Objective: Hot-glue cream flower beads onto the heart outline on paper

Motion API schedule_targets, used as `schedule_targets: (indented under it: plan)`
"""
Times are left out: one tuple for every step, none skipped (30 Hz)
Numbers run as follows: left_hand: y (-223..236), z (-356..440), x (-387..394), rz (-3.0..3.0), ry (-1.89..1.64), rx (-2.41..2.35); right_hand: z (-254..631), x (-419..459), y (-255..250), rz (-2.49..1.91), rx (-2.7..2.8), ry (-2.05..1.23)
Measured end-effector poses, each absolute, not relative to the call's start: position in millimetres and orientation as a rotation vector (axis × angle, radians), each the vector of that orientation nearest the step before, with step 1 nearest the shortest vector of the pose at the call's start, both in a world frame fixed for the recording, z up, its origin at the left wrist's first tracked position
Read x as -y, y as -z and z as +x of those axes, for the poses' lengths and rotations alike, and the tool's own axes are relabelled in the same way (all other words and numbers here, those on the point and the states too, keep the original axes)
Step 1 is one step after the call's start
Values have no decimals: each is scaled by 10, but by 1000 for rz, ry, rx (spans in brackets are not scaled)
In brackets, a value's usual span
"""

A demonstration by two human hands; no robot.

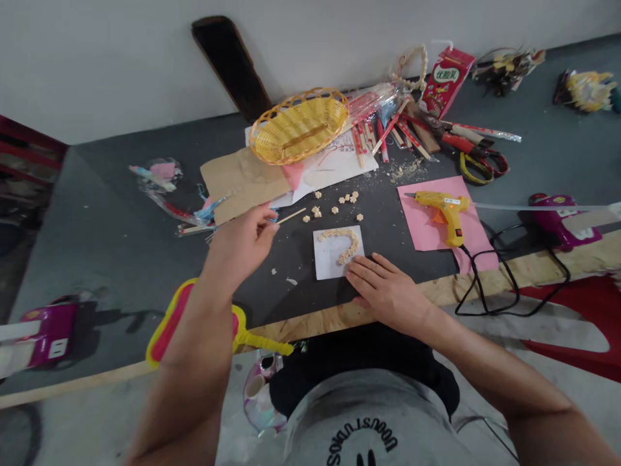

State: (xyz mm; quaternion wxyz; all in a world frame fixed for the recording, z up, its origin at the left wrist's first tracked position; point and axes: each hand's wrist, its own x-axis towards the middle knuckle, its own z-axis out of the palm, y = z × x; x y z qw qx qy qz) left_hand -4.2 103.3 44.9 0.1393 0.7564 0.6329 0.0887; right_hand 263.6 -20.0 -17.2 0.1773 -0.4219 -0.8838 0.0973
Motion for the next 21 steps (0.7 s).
schedule_targets:
  plan:
    - [-451,-96,-1034,2163,-314,-1879,2706,231,157,-1181,2493,-289]
    - [-455,-139,-1034,2146,-368,-1925,2776,256,145,-1166,2486,-302]
    - [-460,-167,-1033,2138,-421,-1967,2842,275,136,-1152,2477,-315]
    - [-466,-178,-1030,2140,-465,-1997,2901,285,131,-1137,2470,-329]
    - [-472,-168,-1028,2150,-507,-2023,2952,287,130,-1119,2463,-342]
    - [-475,-138,-1027,2159,-541,-2037,2993,281,131,-1101,2457,-353]
    - [-477,-87,-1031,2171,-546,-2021,3022,268,132,-1082,2454,-361]
    - [-475,-17,-1041,2172,-564,-2009,3040,249,132,-1064,2447,-364]
    - [-470,71,-1059,2169,-532,-1941,3048,228,130,-1046,2434,-362]
    - [-461,173,-1089,2182,-499,-1826,3047,206,125,-1031,2415,-359]
    - [-448,284,-1131,2216,-473,-1716,3039,185,117,-1021,2393,-356]
    - [-430,401,-1185,2270,-447,-1623,3027,168,105,-1017,2371,-354]
    - [-408,519,-1250,2339,-402,-1547,3014,156,92,-1016,2348,-350]
    - [-381,635,-1324,2392,-360,-1491,3003,149,78,-1020,2328,-346]
    - [-350,745,-1402,2437,-321,-1443,2996,149,65,-1026,2312,-343]
    - [-315,846,-1479,2484,-266,-1375,2995,155,55,-1035,2298,-339]
    - [-276,937,-1551,2528,-224,-1321,3000,165,48,-1047,2286,-334]
    - [-235,1016,-1616,2568,-208,-1282,3011,179,44,-1061,2276,-332]
    - [-192,1082,-1670,2599,-191,-1265,3027,194,43,-1078,2267,-336]
    - [-150,1137,-1713,2614,-176,-1301,3047,209,45,-1095,2258,-342]
    - [-109,1181,-1747,2622,-154,-1345,3069,223,48,-1110,2249,-351]
